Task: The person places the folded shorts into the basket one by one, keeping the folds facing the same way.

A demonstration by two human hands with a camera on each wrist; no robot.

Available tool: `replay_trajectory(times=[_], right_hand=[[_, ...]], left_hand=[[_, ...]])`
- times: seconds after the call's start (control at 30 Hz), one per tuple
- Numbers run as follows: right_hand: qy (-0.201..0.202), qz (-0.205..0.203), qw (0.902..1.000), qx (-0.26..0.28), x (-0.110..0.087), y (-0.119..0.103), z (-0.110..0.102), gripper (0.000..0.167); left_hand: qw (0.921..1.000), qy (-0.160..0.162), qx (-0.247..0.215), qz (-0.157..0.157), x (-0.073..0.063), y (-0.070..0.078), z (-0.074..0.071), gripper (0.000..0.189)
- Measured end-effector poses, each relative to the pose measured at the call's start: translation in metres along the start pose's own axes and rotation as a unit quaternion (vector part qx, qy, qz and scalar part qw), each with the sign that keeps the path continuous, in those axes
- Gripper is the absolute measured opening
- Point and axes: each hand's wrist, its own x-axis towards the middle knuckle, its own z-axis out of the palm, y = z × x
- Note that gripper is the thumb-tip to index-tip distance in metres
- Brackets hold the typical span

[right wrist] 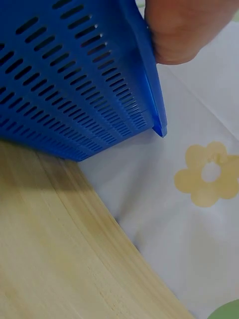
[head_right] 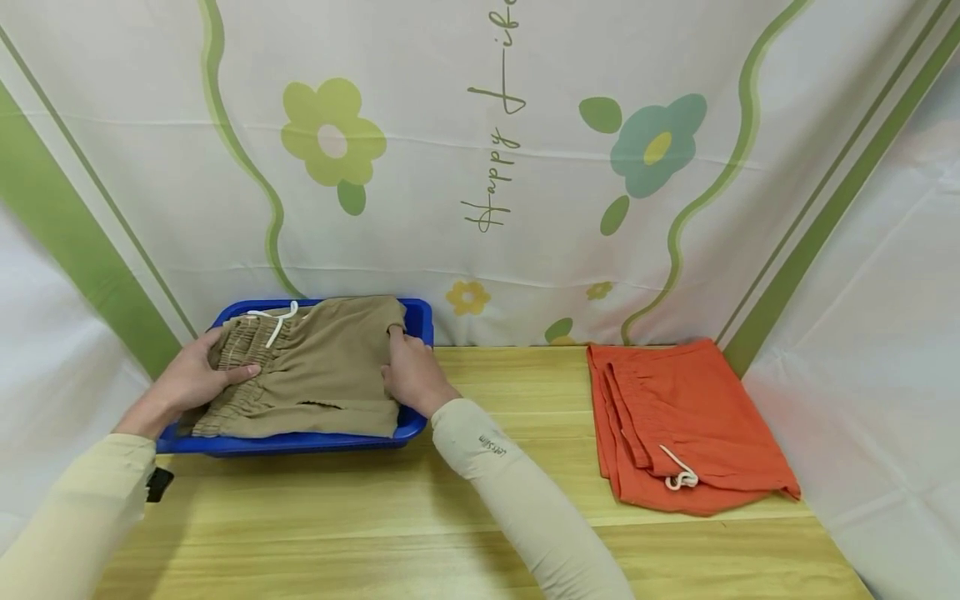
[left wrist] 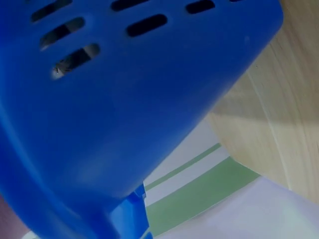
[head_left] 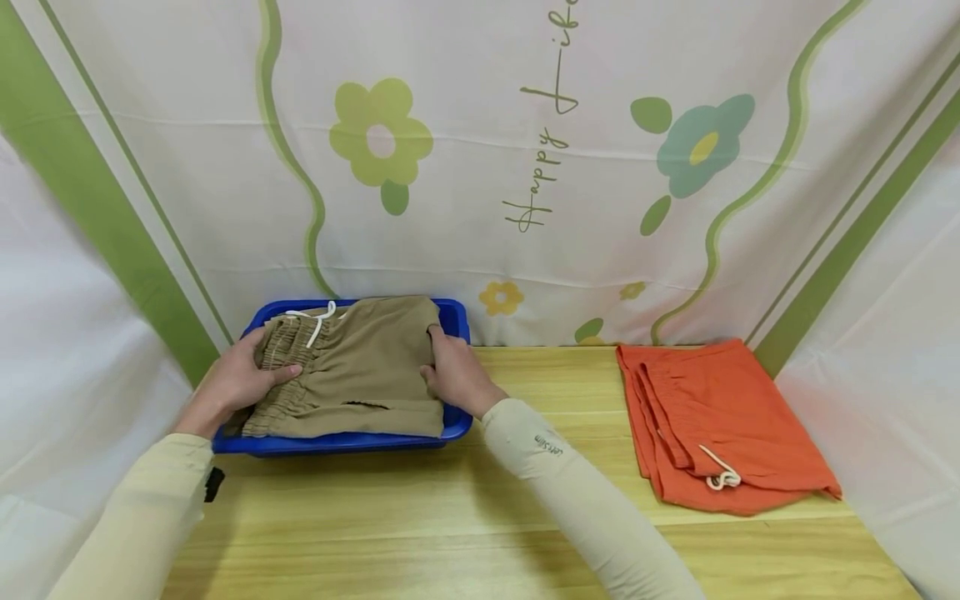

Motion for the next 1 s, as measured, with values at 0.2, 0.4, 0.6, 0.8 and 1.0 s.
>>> replay_trajectory(times=[0.2, 0.4, 0.6, 0.8, 1.0], right_hand=[[0.021, -0.031, 0.9991, -0.020, -0.002, 0.002, 0.006, 0.057], [0.034, -0.037, 0.9982, -0.033, -0.003, 0.003, 0.010, 0.058], [0.038, -0.043, 0.9970, -0.051, -0.003, 0.003, 0.012, 0.060], [0.033, -0.040, 0.9960, -0.073, -0.004, 0.001, 0.013, 0.063], [0.064, -0.037, 0.9950, -0.067, -0.005, 0.001, 0.014, 0.063]], left_hand=[[0.9997, 0.012, 0.019, -0.002, 0.001, -0.002, 0.003, 0.102], [0.9991, 0.022, 0.035, 0.008, 0.003, -0.003, 0.005, 0.100], [0.9988, 0.021, 0.039, 0.022, 0.003, -0.004, 0.007, 0.098], [0.9984, 0.019, 0.050, 0.018, 0.004, -0.004, 0.008, 0.099], [0.9978, 0.015, 0.065, 0.006, 0.003, -0.002, 0.008, 0.099]])
